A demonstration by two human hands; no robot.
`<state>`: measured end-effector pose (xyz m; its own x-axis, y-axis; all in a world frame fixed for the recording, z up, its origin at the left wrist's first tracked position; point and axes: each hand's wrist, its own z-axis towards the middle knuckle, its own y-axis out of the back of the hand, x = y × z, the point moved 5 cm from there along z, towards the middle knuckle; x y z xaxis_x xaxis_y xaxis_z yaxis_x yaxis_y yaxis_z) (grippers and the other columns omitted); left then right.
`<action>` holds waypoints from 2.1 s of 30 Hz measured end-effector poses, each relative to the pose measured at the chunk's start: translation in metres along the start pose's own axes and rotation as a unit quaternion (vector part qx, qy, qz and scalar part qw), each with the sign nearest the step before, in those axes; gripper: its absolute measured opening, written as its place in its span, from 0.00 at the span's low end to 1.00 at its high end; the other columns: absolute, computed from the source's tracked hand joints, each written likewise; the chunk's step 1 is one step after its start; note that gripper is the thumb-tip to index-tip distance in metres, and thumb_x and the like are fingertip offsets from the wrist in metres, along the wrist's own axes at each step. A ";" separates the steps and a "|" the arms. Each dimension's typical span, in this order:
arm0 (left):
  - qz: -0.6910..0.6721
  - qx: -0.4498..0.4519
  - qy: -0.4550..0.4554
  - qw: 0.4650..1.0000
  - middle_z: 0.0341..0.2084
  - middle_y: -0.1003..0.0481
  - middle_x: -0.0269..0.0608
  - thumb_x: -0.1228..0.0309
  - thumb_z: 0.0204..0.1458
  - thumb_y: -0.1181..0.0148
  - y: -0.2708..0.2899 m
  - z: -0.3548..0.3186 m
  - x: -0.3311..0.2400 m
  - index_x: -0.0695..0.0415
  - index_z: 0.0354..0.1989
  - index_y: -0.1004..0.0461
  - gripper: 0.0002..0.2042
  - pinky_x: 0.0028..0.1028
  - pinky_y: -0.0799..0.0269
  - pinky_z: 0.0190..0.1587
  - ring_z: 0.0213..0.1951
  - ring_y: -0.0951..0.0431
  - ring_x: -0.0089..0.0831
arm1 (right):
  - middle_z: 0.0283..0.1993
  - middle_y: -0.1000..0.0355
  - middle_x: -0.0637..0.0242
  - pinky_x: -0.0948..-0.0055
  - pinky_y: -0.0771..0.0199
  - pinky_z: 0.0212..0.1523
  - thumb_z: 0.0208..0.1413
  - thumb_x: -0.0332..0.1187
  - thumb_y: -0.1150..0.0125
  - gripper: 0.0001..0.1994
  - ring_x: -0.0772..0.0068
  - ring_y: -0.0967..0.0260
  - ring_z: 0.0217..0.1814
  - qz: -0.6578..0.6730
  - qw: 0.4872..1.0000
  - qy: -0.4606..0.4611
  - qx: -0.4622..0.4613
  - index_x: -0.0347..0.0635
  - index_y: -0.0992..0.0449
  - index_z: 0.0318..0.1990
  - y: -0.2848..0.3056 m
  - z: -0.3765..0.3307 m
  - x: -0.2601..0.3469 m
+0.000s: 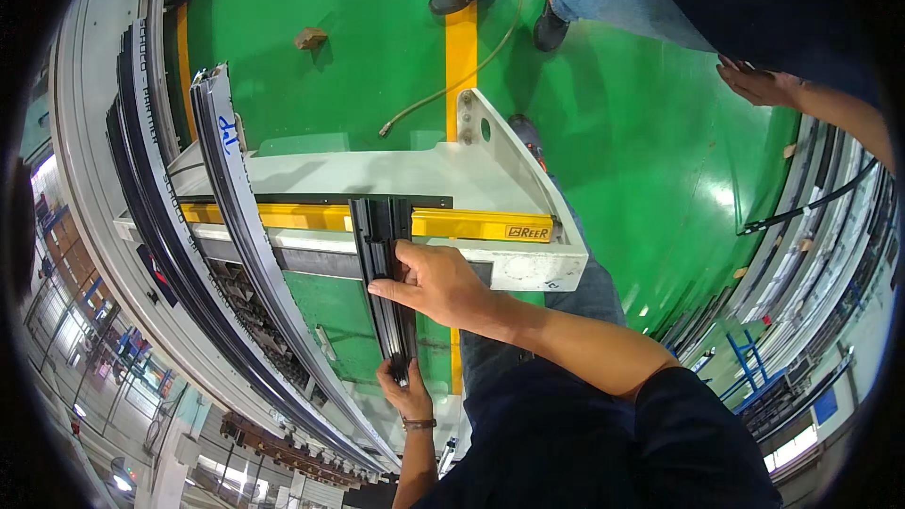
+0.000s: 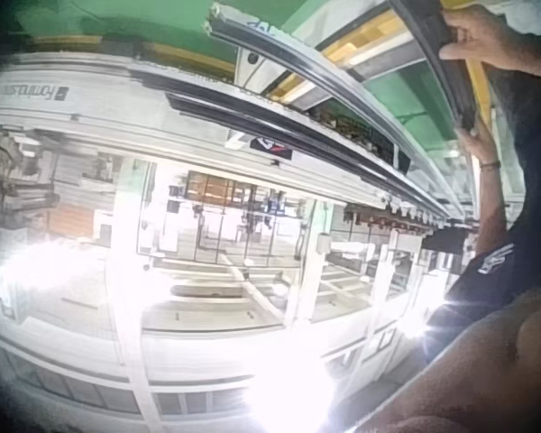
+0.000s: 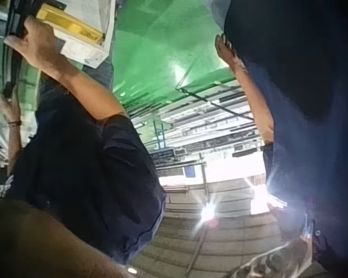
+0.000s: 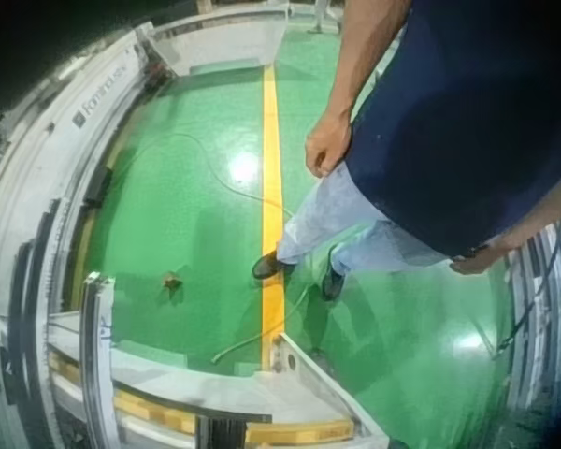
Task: The person places metal profiles onto a worktable with a coworker, retrieves wooden blocks from a cart, and rubs the ends of the metal profiles using a wooden block.
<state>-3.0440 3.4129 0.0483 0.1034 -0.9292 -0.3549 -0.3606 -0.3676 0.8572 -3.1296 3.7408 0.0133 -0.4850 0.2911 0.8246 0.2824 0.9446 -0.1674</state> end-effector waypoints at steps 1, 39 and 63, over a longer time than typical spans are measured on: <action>-0.003 0.008 -0.011 1.000 0.41 0.25 0.51 0.74 0.56 0.29 0.001 -0.001 -0.002 0.65 0.51 0.29 0.18 0.40 0.27 0.47 0.41 0.25 0.43 | 0.29 0.20 0.61 0.73 0.22 0.28 0.61 0.41 0.25 0.18 0.74 0.19 0.29 0.027 1.000 0.004 0.003 0.35 0.23 0.43 0.001 -0.001 0.000; 0.035 -0.035 -0.063 0.997 0.43 0.27 0.50 0.76 0.42 0.19 -0.004 0.026 -0.019 0.61 0.48 0.27 0.25 0.44 0.29 0.51 0.46 0.26 0.50 | 0.23 0.24 0.59 0.55 0.26 0.24 0.62 0.49 0.31 0.20 0.51 0.22 0.24 -0.159 0.981 0.053 -0.093 0.42 0.27 0.33 0.015 0.019 0.002; 0.025 -0.038 -0.092 0.995 0.44 0.26 0.49 0.79 0.45 0.22 -0.004 0.026 -0.024 0.63 0.51 0.21 0.23 0.44 0.28 0.48 0.46 0.26 0.48 | 0.20 0.36 0.69 0.68 0.31 0.24 0.57 0.28 0.30 0.15 0.68 0.32 0.19 -0.070 0.981 0.080 -0.161 0.42 0.34 0.43 0.006 0.023 0.007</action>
<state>-3.0691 3.4379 0.0437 -0.0860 -0.9260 -0.3676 -0.2901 -0.3297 0.8984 -3.1501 3.7519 0.0054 -0.4083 0.1093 0.9063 0.4808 0.8697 0.1117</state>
